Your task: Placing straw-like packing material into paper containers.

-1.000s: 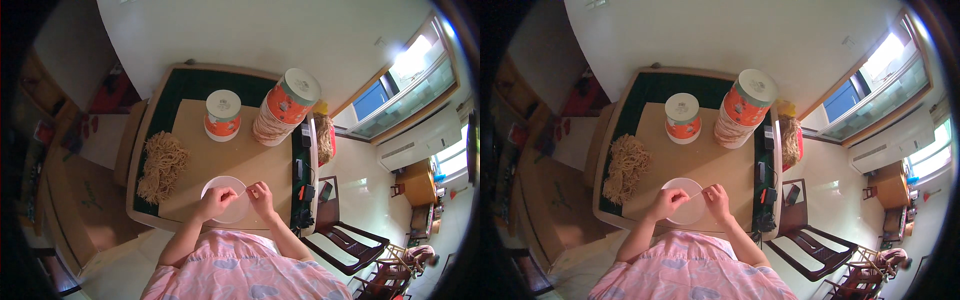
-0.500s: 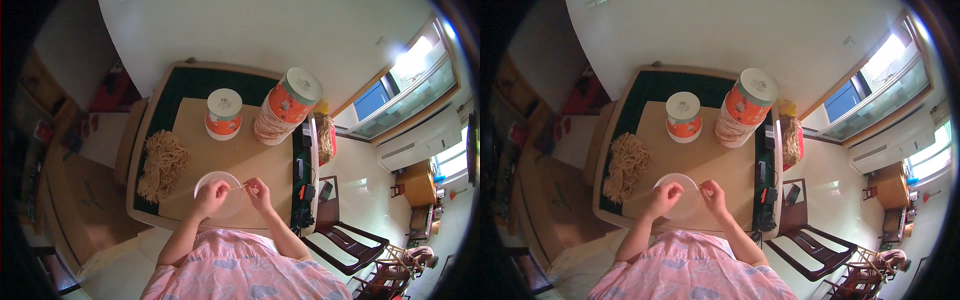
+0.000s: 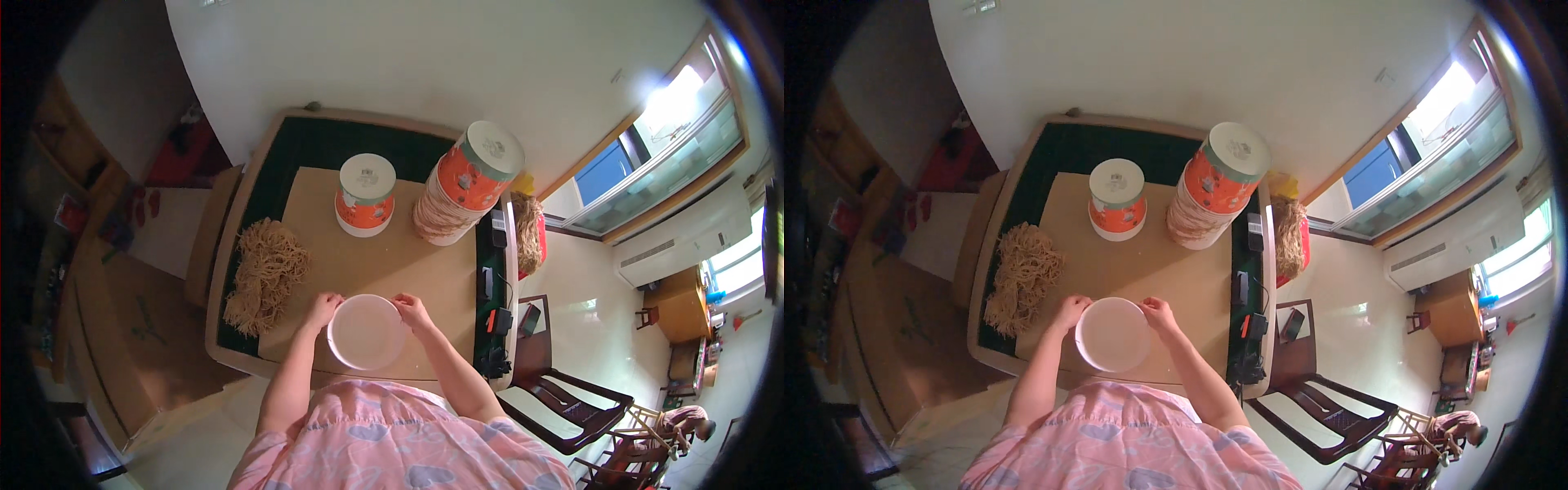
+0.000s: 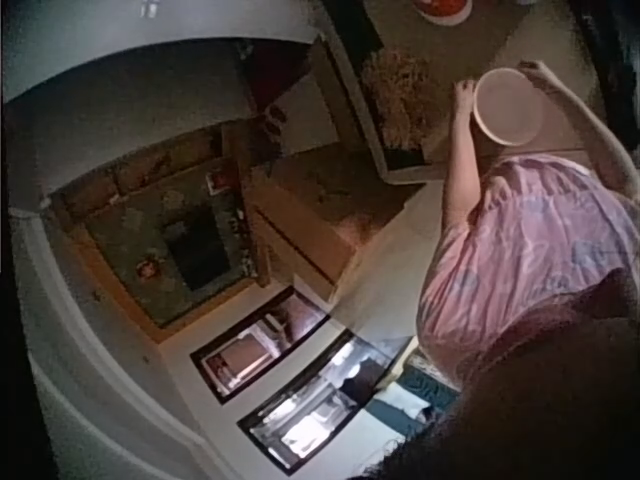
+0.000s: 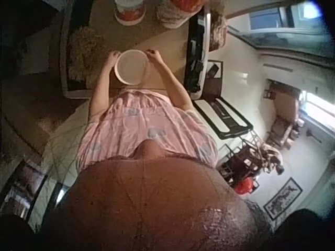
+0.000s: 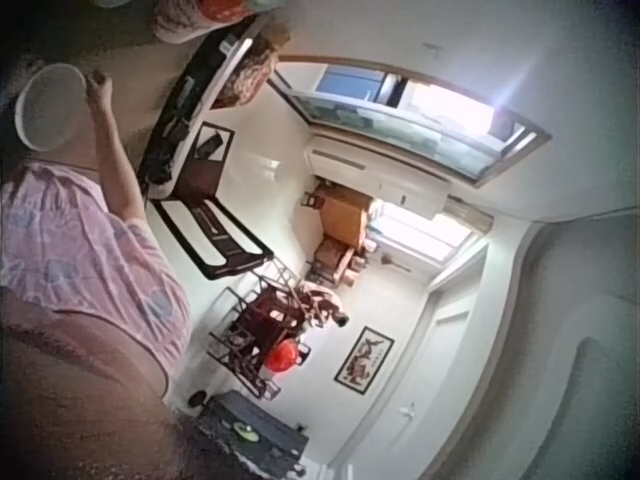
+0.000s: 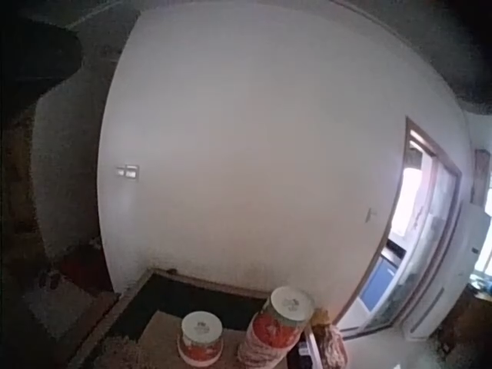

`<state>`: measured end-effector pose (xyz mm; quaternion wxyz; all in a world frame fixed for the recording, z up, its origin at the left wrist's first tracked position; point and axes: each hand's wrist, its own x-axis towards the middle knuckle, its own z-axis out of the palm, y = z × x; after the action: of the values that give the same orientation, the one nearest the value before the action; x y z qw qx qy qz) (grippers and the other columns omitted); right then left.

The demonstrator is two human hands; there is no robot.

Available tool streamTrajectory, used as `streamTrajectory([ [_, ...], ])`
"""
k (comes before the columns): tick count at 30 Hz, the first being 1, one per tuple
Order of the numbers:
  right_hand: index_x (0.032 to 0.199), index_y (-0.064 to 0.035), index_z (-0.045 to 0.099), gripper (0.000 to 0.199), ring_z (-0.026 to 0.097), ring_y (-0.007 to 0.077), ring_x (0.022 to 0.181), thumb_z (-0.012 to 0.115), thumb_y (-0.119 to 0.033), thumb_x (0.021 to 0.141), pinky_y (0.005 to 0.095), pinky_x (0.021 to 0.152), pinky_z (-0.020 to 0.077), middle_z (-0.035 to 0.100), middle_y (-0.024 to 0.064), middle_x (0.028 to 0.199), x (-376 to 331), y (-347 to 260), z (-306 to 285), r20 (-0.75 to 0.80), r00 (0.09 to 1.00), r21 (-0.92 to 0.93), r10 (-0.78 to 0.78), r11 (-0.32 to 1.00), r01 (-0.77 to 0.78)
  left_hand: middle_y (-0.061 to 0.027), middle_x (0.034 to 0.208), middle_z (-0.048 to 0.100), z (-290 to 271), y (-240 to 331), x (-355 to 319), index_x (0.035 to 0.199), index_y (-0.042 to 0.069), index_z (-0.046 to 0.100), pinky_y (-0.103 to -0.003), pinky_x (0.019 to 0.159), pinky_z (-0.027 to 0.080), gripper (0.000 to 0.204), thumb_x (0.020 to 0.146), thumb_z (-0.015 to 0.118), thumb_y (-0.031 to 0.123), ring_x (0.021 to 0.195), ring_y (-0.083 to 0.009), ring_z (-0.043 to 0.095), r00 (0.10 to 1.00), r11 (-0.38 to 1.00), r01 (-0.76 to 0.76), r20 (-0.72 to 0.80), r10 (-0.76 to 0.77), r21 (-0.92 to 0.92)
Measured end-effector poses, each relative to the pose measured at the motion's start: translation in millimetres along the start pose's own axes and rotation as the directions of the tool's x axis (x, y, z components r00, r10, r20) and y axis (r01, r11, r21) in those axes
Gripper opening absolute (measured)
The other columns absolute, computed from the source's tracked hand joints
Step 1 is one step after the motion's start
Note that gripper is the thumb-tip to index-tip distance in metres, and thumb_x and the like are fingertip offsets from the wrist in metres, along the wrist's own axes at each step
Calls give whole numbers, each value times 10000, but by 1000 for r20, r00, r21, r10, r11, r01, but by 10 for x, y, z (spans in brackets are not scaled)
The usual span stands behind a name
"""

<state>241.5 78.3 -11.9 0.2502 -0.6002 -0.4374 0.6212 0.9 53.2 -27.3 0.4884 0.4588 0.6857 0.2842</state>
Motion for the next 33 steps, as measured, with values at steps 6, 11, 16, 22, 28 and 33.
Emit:
streamTrajectory([
  [6, 1098, -106, 577, 356, 559, 124, 859, 544, -357, 848, 262, 704, 471, 604, 35, 977, -11, 145, -65, 210, 969, -93, 133, 989, -115, 1, 687, 569, 109, -799, 207, 773, 77, 566, -269, 591, 448, 172, 874, 470, 177, 643, -113, 541, 949, 839, 252, 293, -116, -482],
  [11, 1247, -134, 455, 416, 510, 111, 998, 473, -357, 895, 280, 783, 454, 540, 15, 1122, -176, 104, -151, 401, 873, 63, 280, 942, -331, 5, 712, 589, 158, -560, 123, 833, 56, 611, -228, 566, 435, 211, 878, 549, 253, 631, -79, 537, 959, 815, 235, 265, -104, -529],
  [16, 1251, -121, 443, 429, 524, 115, 983, 461, -371, 903, 286, 804, 448, 535, 13, 1142, -161, 411, -195, 464, 838, 105, 286, 922, -373, 35, 665, 550, 160, -293, 37, 849, 66, 620, -196, 520, 397, 224, 881, 553, 277, 579, -40, 476, 974, 839, 161, 222, -50, -520],
  [22, 1223, -96, 471, 415, 549, 134, 961, 468, -366, 908, 284, 781, 470, 545, 37, 1135, -270, 521, -145, 464, 860, 261, 213, 895, -362, 65, 618, 494, 110, 64, -116, 863, 62, 622, -162, 498, 353, 222, 889, 545, 268, 547, -9, 424, 978, 873, 36, 199, 70, -486],
  [28, 1070, -26, 546, 288, 578, 141, 868, 504, -260, 907, 279, 744, 477, 603, 52, 957, -415, 108, -382, 284, 958, 521, 34, 833, -184, 62, 617, 494, -26, 827, -239, 863, 43, 614, -166, 505, 359, 206, 891, 547, 237, 556, -13, 429, 948, 816, -148, 154, 277, -559],
  [33, 889, -37, 585, 96, 527, 74, 735, 608, -42, 796, 201, 649, 400, 569, 10, 801, -835, -1044, -785, -129, 887, 290, -444, 838, 462, -33, 807, 556, -142, 1830, -184, 948, 12, 572, -246, 619, 439, 248, 841, 616, 231, 673, -125, 515, 700, 661, -708, -124, 703, -248],
])
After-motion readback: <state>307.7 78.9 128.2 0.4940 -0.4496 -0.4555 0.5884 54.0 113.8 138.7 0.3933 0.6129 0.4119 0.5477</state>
